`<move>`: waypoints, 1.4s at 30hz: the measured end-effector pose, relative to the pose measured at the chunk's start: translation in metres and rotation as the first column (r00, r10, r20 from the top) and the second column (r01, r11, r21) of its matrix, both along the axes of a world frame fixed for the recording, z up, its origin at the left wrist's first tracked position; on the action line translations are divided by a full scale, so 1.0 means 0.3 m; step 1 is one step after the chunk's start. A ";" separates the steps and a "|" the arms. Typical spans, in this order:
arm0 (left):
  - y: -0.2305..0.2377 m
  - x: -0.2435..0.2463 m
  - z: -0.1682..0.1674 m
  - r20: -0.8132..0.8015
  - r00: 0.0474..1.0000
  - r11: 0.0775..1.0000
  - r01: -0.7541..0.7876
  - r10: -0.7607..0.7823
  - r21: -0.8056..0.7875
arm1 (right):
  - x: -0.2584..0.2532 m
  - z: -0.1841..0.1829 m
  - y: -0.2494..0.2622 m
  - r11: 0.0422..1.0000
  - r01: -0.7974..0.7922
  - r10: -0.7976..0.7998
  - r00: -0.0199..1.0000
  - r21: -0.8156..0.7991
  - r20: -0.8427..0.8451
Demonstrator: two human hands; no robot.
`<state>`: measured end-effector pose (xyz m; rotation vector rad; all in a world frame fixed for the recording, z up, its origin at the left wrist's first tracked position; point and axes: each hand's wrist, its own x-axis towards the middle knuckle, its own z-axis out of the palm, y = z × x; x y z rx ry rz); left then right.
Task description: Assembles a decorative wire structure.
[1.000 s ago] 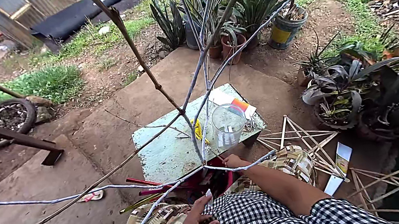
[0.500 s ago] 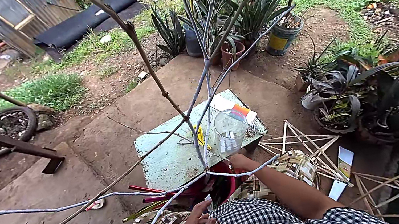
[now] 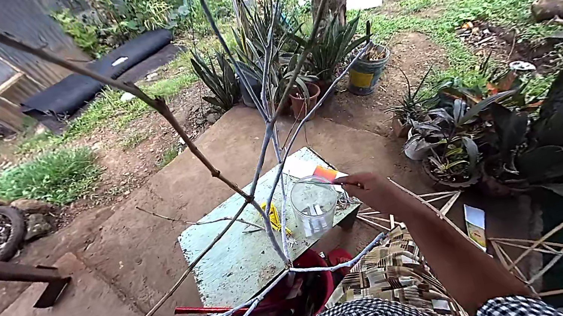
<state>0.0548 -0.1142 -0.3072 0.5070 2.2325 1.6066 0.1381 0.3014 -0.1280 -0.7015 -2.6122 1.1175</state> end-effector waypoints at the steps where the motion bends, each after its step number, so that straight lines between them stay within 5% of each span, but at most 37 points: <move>1: 0.004 -0.004 -0.003 0.015 0.999 1.000 -0.029 0.029 0.000 | -0.028 0.026 -0.009 0.994 0.011 -0.009 1.000 0.110 -0.012; 6: -0.001 -0.006 -0.033 0.037 0.996 0.996 -0.085 0.084 0.026 | -0.174 0.127 -0.030 0.885 0.035 -0.121 0.980 0.463 0.158; 14: -0.014 0.000 -0.035 0.124 0.982 0.977 -0.158 0.141 0.141 | -0.225 0.194 -0.052 0.863 0.029 -0.162 0.961 0.504 0.223; 19: -0.020 -0.003 -0.038 0.095 0.986 0.982 -0.148 0.137 0.121 | -0.032 0.269 -0.052 0.925 0.097 -0.172 0.969 0.368 0.177; 24: -0.005 -0.011 -0.025 0.014 0.994 0.994 -0.105 0.105 -0.009 | 0.166 0.217 -0.151 1.000 -0.022 0.019 0.986 -0.015 -0.166; 29: 0.038 -0.025 -0.022 -0.004 0.998 0.996 -0.066 0.065 -0.063 | 0.058 0.061 -0.422 0.736 -0.448 0.237 0.873 -0.508 -0.427; 32: 0.060 -0.028 -0.022 -0.003 0.999 0.994 -0.053 0.053 -0.097 | -0.058 -0.087 -0.526 0.628 -0.439 0.091 0.861 -0.643 -0.500; 38: 0.045 -0.019 -0.037 -0.003 0.996 0.988 -0.085 0.085 -0.129 | -0.168 -0.234 -0.548 0.741 -0.284 -0.177 0.792 -0.609 -0.585; 42: 0.039 -0.008 -0.037 0.003 0.992 0.983 -0.124 0.125 -0.133 | -0.160 -0.249 -0.547 0.712 -0.217 -0.305 0.761 -0.668 -0.573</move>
